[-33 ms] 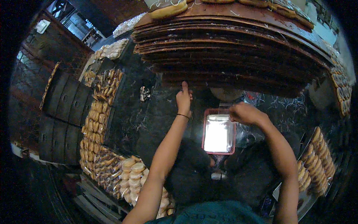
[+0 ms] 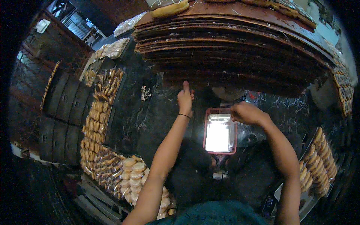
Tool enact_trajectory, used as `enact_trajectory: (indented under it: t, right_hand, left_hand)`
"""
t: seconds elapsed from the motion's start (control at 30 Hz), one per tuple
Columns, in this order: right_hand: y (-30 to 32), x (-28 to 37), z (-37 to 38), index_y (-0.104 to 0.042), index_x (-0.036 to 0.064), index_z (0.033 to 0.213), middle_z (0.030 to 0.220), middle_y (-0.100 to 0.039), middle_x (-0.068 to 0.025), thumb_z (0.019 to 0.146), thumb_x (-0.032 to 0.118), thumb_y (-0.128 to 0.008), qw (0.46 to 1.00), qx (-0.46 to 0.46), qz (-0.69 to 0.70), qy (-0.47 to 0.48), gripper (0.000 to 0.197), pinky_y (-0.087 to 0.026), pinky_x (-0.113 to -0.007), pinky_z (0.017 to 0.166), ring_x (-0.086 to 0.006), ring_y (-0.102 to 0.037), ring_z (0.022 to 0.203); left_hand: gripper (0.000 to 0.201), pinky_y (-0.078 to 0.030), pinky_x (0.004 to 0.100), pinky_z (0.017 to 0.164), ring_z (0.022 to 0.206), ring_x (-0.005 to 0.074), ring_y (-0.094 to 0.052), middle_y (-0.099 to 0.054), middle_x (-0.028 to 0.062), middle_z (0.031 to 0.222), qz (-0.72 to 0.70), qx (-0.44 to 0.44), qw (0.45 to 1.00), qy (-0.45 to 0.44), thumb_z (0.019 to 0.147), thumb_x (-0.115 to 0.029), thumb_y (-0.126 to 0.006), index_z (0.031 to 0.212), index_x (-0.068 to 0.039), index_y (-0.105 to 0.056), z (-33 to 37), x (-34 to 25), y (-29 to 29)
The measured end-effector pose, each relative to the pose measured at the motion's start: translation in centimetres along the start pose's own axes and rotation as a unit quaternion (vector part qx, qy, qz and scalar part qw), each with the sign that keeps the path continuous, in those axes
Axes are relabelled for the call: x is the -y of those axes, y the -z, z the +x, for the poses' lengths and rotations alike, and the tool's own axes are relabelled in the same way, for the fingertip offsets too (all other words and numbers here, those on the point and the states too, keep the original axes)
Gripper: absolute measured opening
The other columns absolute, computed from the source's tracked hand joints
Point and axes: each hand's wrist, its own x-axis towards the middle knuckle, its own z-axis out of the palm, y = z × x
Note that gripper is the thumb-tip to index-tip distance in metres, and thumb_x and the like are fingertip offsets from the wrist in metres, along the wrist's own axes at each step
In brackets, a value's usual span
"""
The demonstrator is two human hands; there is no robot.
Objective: The person repeatedly picks up chocolate-frosted doughnuts from a wooden rack, places them into clear plastic bags, and sets the packaged doughnuts onto a metal tray. The process is repeated continuously for the duration of the clip.
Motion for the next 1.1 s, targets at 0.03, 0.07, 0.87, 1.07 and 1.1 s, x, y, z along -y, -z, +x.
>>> enact_trajectory:
  t: [0.03,0.07,0.87,1.07,1.1]
  right_hand:
    - [-0.2,0.2,0.0,-0.061,0.0051,0.079,0.082,-0.064,-0.0173,0.073,0.015,-0.063,1.000,0.000,-0.002,-0.003,0.012,-0.048,-0.046,0.069,-0.0366,-0.060,0.080]
    - [0.0,0.4,0.0,-0.061,0.0051,0.079,0.081,-0.064,-0.0174,0.073,0.015,-0.063,1.000,-0.004,-0.005,-0.004,0.011,-0.048,-0.046,0.069,-0.0366,-0.060,0.079]
    - [0.8,3.3,-1.1,-0.058,0.0015,0.080,0.083,-0.060,-0.0159,0.074,0.011,-0.064,0.999,-0.001,0.004,0.032,0.013,-0.044,-0.042,0.075,-0.0351,-0.056,0.086]
    - [0.5,3.3,-1.0,-0.058,0.0020,0.079,0.083,-0.061,-0.0155,0.074,0.012,-0.065,1.000,0.013,0.018,0.014,0.013,-0.045,-0.043,0.073,-0.0348,-0.057,0.086]
    - [0.6,3.4,-1.1,-0.058,0.0020,0.079,0.083,-0.061,-0.0156,0.074,0.012,-0.065,1.000,0.014,0.015,0.012,0.014,-0.045,-0.043,0.073,-0.0349,-0.057,0.086]
  left_hand:
    - [0.058,-0.038,0.0245,0.057,0.060,0.0099,-0.049,-0.052,0.0013,0.064,-0.002,0.008,1.000,0.002,0.084,-0.061,-0.047,0.071,-0.005,-0.056,-0.3,0.0,0.1]
    - [0.054,-0.040,0.0252,0.061,0.063,0.0111,-0.051,-0.054,0.0017,0.064,-0.005,0.015,1.000,0.000,0.086,-0.056,-0.048,0.073,-0.005,-0.058,-0.5,-0.2,0.3]
    - [0.062,-0.040,0.0431,0.089,0.101,0.0379,-0.052,-0.058,0.0224,0.108,0.296,0.850,0.432,-0.057,0.060,0.010,-0.040,0.118,-0.004,-0.057,-13.1,7.5,9.2]
    - [0.062,-0.041,0.0424,0.088,0.097,0.0380,-0.053,-0.058,0.0227,0.105,0.319,0.845,0.428,-0.034,0.061,0.008,-0.041,0.119,-0.006,-0.057,-13.1,7.4,9.2]
    - [0.061,-0.041,0.0422,0.088,0.096,0.0379,-0.053,-0.058,0.0227,0.104,0.322,0.841,0.433,-0.038,0.061,0.008,-0.041,0.118,-0.006,-0.057,-13.1,7.1,9.2]
